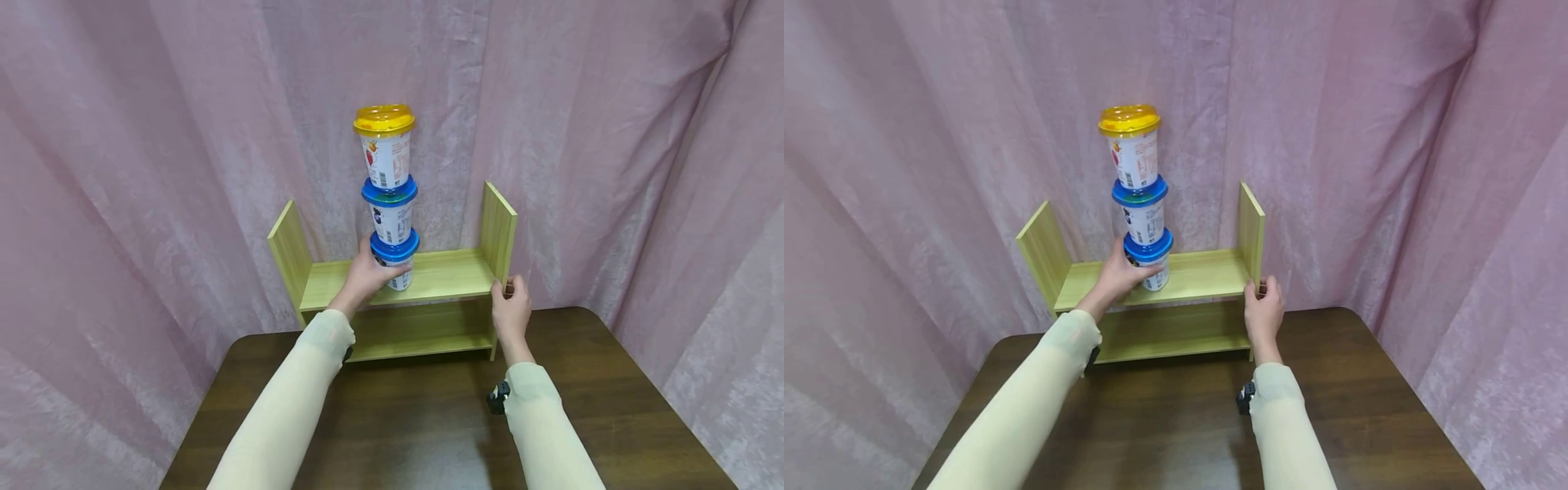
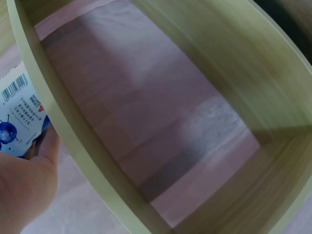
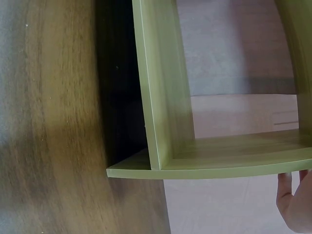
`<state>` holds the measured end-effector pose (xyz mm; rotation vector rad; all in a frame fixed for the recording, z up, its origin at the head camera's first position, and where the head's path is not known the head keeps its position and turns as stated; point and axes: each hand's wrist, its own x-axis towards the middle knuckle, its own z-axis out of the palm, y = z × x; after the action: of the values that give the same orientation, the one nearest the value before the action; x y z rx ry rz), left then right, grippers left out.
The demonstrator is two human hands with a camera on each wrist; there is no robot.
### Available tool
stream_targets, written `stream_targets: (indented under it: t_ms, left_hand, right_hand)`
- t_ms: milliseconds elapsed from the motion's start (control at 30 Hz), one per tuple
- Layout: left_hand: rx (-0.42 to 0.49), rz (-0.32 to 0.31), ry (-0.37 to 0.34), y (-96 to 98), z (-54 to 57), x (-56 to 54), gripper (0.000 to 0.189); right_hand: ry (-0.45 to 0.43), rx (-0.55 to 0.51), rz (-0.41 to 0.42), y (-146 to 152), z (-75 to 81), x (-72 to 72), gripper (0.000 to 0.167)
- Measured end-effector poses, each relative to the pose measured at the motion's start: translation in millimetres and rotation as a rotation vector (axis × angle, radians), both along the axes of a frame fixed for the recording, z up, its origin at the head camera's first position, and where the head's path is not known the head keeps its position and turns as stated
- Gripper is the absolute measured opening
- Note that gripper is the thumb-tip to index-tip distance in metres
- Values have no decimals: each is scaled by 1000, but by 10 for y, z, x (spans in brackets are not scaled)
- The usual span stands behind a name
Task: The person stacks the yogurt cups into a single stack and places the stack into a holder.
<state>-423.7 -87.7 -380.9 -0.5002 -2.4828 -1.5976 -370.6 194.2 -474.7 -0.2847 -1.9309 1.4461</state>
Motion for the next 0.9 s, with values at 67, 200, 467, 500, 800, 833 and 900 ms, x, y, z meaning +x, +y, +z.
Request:
stream_targets:
  t_ms: [67, 200, 467, 500, 800, 833, 900]
  left_hand:
    - [1, 1, -4, 1, 2, 3, 110]
    - [9, 2, -10, 7, 0, 5, 110]
    - [64, -19, 0, 45, -15, -20, 110]
    - [73, -20, 0, 50, -20, -25, 110]
    - [110, -18, -23, 36, -53, -18, 114]
    - [113, -17, -22, 32, -53, -16, 114]
    - [113, -15, -18, 30, -52, -8, 116]
  right_hand:
    - [3, 2, 0, 2, -4, 0, 19]
    - [-6, 7, -3, 4, -23, -9, 20]
    - [-4, 3, -3, 30, -14, -27, 21]
    - [-2, 3, -2, 32, -9, -25, 20]
    - [-19, -2, -6, 3, 1, -7, 19]
    - [-21, -1, -5, 3, 3, -6, 20]
    - [-21, -3, 1, 13, 9, -1, 21]
